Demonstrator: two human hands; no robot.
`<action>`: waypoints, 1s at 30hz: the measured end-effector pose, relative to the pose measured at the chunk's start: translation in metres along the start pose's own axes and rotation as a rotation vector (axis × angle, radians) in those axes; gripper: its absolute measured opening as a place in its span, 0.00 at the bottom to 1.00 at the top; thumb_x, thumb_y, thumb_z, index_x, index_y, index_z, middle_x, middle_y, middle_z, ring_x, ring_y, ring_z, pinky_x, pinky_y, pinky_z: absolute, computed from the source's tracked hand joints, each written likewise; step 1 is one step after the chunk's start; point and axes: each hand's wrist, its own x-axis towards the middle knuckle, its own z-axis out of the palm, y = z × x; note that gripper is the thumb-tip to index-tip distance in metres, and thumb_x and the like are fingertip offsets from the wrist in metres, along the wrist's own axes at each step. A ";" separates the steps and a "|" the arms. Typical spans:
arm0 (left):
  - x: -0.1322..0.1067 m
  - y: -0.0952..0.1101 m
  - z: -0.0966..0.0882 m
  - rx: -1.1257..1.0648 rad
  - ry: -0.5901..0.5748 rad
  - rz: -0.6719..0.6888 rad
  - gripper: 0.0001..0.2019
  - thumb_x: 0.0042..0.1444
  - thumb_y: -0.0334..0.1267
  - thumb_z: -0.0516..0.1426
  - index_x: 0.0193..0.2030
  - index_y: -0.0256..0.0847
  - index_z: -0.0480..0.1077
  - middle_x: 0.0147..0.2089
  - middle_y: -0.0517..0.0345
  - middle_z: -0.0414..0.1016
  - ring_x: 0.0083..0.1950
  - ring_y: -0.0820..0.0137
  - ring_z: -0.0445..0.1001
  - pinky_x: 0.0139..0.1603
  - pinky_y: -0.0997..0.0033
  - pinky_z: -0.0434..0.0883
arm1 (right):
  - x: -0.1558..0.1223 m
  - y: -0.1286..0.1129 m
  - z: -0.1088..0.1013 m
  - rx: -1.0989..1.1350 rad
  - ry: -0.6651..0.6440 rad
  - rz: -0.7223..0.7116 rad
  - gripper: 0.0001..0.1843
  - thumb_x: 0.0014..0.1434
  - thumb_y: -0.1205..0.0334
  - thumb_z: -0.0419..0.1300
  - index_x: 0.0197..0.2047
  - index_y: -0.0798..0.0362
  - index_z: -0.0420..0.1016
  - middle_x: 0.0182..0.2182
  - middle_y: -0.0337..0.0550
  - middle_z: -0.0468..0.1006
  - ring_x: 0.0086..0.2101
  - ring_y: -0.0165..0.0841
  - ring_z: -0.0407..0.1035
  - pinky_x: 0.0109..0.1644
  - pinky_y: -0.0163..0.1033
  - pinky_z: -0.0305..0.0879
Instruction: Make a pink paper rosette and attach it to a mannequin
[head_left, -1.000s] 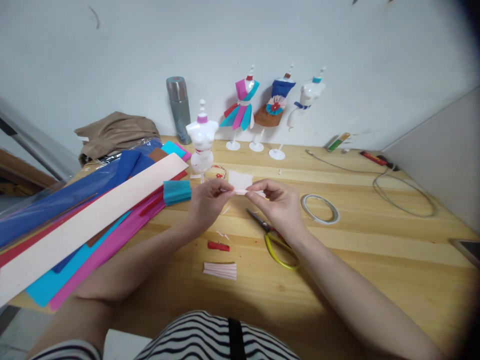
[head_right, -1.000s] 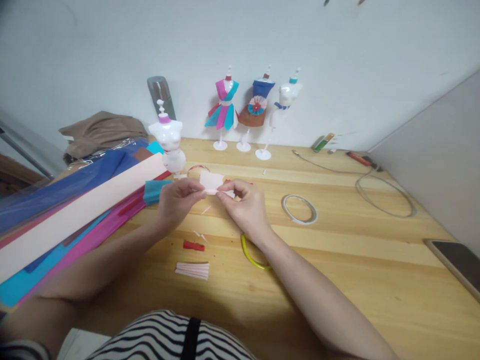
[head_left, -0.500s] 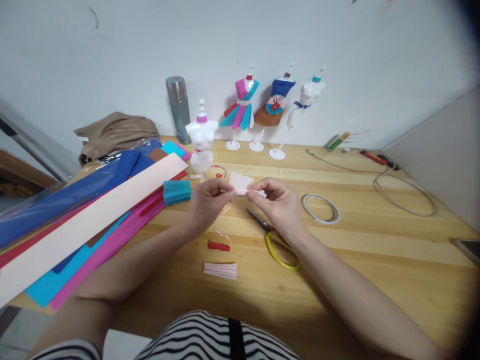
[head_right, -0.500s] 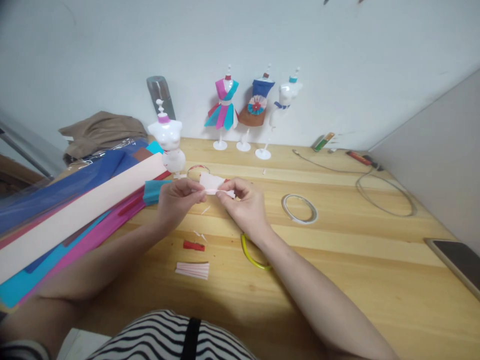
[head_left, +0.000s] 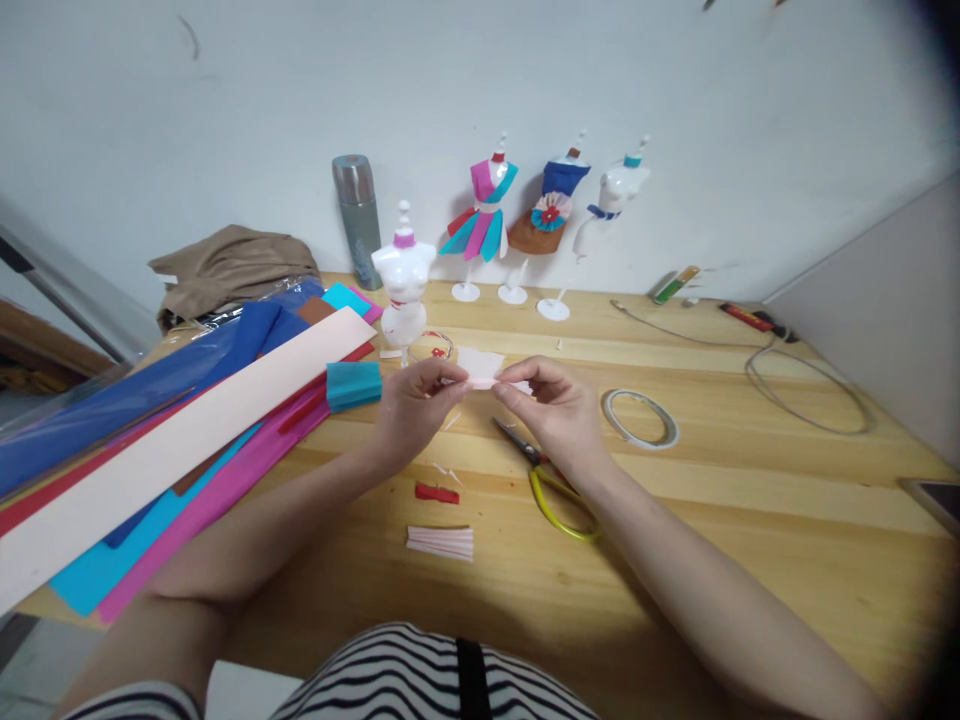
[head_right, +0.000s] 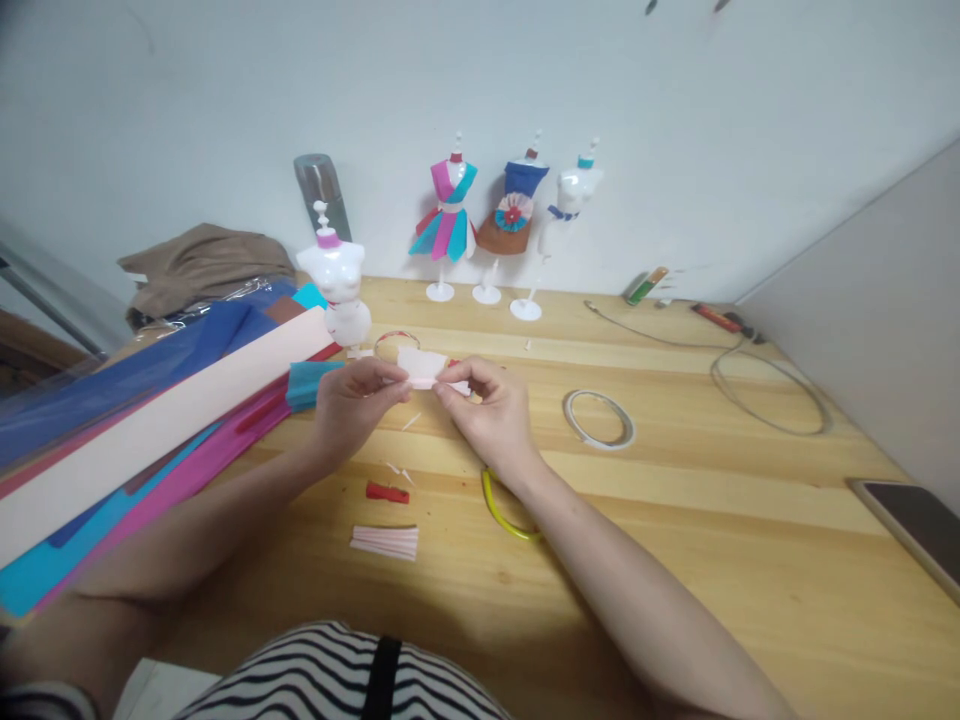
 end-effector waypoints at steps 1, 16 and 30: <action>0.000 0.000 0.000 0.013 0.000 0.038 0.03 0.49 0.29 0.65 0.30 0.40 0.78 0.25 0.62 0.78 0.26 0.76 0.72 0.28 0.78 0.70 | 0.000 0.000 0.000 -0.004 0.001 -0.002 0.04 0.49 0.60 0.67 0.27 0.49 0.76 0.25 0.38 0.77 0.26 0.32 0.68 0.32 0.39 0.64; 0.000 -0.003 -0.004 0.295 -0.006 0.307 0.08 0.59 0.31 0.59 0.40 0.45 0.79 0.38 0.57 0.83 0.40 0.70 0.80 0.43 0.72 0.76 | -0.004 0.000 0.001 -0.249 -0.021 -0.203 0.08 0.58 0.63 0.62 0.38 0.47 0.83 0.32 0.44 0.80 0.31 0.35 0.72 0.37 0.44 0.69; -0.002 -0.001 -0.001 0.297 0.022 0.347 0.06 0.59 0.28 0.58 0.33 0.40 0.75 0.33 0.58 0.80 0.36 0.73 0.77 0.38 0.76 0.71 | -0.006 -0.002 0.001 -0.389 -0.018 -0.271 0.06 0.59 0.66 0.59 0.35 0.49 0.78 0.32 0.44 0.81 0.31 0.35 0.73 0.37 0.42 0.69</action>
